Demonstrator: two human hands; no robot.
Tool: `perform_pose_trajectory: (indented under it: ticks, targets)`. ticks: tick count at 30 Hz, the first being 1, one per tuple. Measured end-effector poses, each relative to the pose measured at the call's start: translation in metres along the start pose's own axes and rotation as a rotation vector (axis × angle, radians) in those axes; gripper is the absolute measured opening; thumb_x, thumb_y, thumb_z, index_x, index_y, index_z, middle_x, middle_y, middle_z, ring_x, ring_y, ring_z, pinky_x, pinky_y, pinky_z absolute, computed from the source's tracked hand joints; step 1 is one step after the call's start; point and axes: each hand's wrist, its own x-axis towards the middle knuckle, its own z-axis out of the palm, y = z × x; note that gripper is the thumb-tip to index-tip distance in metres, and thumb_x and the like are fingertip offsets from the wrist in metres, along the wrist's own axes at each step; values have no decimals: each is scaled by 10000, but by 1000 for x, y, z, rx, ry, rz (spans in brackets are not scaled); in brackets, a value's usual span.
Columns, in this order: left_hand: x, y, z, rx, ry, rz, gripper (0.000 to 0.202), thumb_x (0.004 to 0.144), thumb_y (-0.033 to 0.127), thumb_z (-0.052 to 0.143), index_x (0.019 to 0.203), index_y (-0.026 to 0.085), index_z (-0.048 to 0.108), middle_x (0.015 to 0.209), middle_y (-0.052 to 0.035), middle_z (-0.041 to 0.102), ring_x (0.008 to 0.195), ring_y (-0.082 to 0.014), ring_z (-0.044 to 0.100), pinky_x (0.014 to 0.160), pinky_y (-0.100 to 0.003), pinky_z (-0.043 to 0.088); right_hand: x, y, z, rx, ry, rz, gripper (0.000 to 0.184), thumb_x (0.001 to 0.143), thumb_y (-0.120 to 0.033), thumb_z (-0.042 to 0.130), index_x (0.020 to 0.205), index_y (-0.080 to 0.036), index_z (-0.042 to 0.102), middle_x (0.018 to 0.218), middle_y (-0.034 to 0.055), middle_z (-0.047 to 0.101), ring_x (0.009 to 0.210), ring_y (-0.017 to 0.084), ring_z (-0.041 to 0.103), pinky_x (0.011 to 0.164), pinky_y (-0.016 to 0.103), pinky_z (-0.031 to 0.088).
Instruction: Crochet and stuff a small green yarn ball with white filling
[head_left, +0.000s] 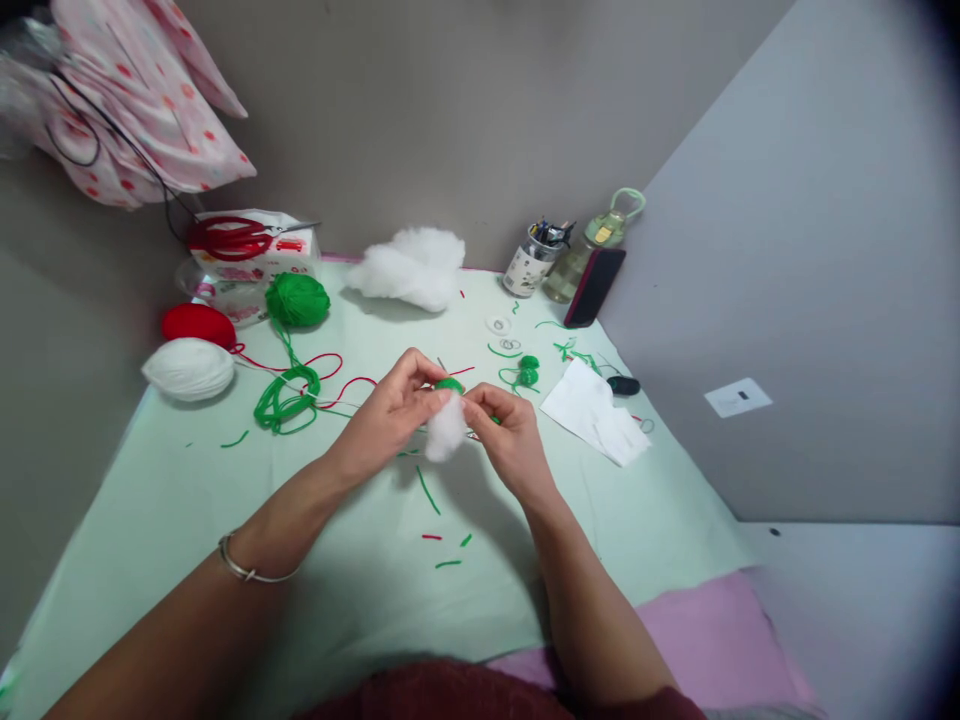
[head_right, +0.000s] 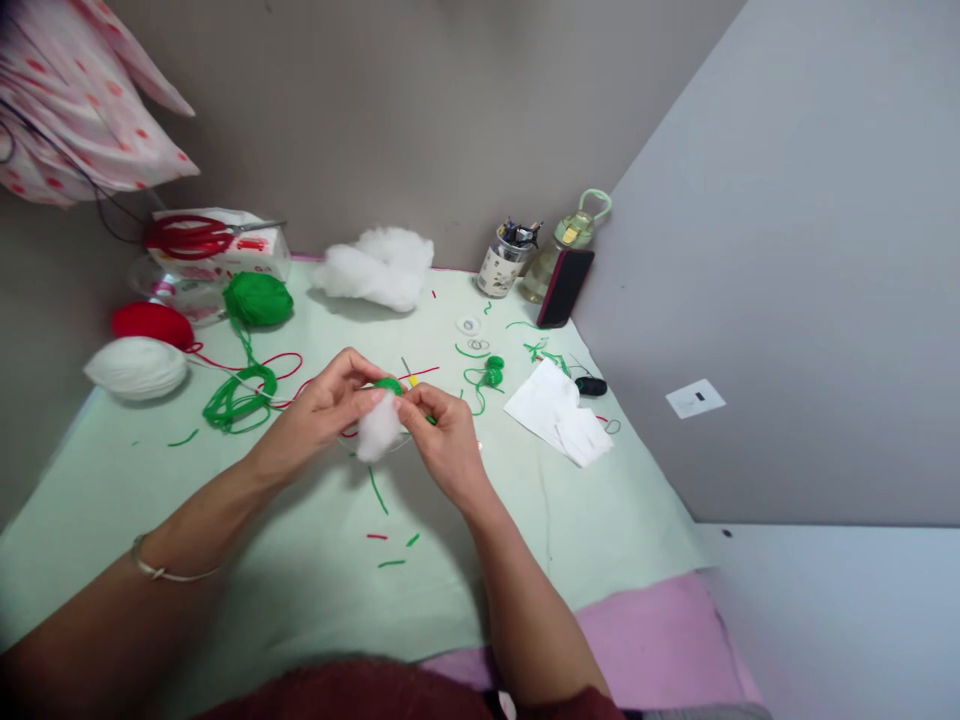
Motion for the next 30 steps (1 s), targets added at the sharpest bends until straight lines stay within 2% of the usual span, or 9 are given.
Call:
perform_pose_trajectory:
  ticks: [3, 7, 9, 11, 17, 21, 25, 30]
  targets:
    - [2, -5, 2, -36, -16, 15, 248, 848, 286, 728, 937, 219, 506, 900, 22, 595, 691, -109, 559, 603, -243, 429, -1, -3, -3, -5, -54, -2, 316, 911, -418, 621, 698, -193, 557, 660, -36, 448, 632, 119, 380, 600, 276, 309]
    - [3, -19, 8, 25, 133, 67, 196, 838, 238, 692, 899, 224, 506, 796, 38, 577, 646, -115, 542, 565, -238, 403, -4, -5, 2, -42, -66, -16, 343, 936, -419, 582, 681, -201, 513, 662, -41, 411, 636, 118, 367, 602, 273, 307]
    - [3, -26, 11, 81, 207, 105, 169, 853, 223, 667, 891, 226, 503, 798, 37, 578, 665, -121, 555, 593, -246, 419, -5, -5, 6, -63, -45, 9, 311, 910, -383, 598, 673, -205, 503, 628, -54, 386, 605, 111, 342, 579, 268, 288]
    - [3, -28, 13, 116, 233, 121, 162, 861, 215, 658, 890, 224, 499, 831, 28, 595, 705, -130, 578, 635, -257, 441, -4, -3, 10, -47, -23, 42, 280, 878, -355, 611, 666, -205, 505, 596, -68, 361, 575, 101, 310, 556, 263, 261]
    - [2, -11, 7, 86, 53, 19, 173, 912, 317, 649, 981, 212, 530, 868, 10, 600, 744, -136, 565, 637, -254, 430, -1, 2, 9, -63, 120, 10, 267, 825, -330, 638, 623, -206, 514, 545, -78, 357, 544, 94, 293, 541, 263, 247]
    - [4, -9, 3, 32, 23, 13, 256, 858, 343, 716, 951, 210, 518, 851, 17, 580, 702, -122, 541, 596, -241, 414, -3, -1, 5, -83, 58, 3, 274, 874, -373, 624, 672, -207, 541, 596, -53, 451, 581, 114, 377, 575, 265, 313]
    - [7, -19, 4, 60, 161, 27, 225, 777, 243, 719, 875, 215, 519, 769, 38, 560, 649, -123, 519, 585, -249, 415, -11, -7, 11, -163, -47, -17, 212, 944, -324, 532, 762, -215, 539, 687, -36, 501, 639, 130, 419, 614, 271, 331]
    - [9, -27, 12, 61, 309, 49, 182, 743, 191, 677, 832, 220, 521, 771, 38, 563, 700, -134, 545, 666, -260, 444, -19, -6, 25, -254, -10, -23, 155, 940, -266, 495, 789, -238, 477, 630, -61, 405, 579, 129, 339, 573, 275, 278]
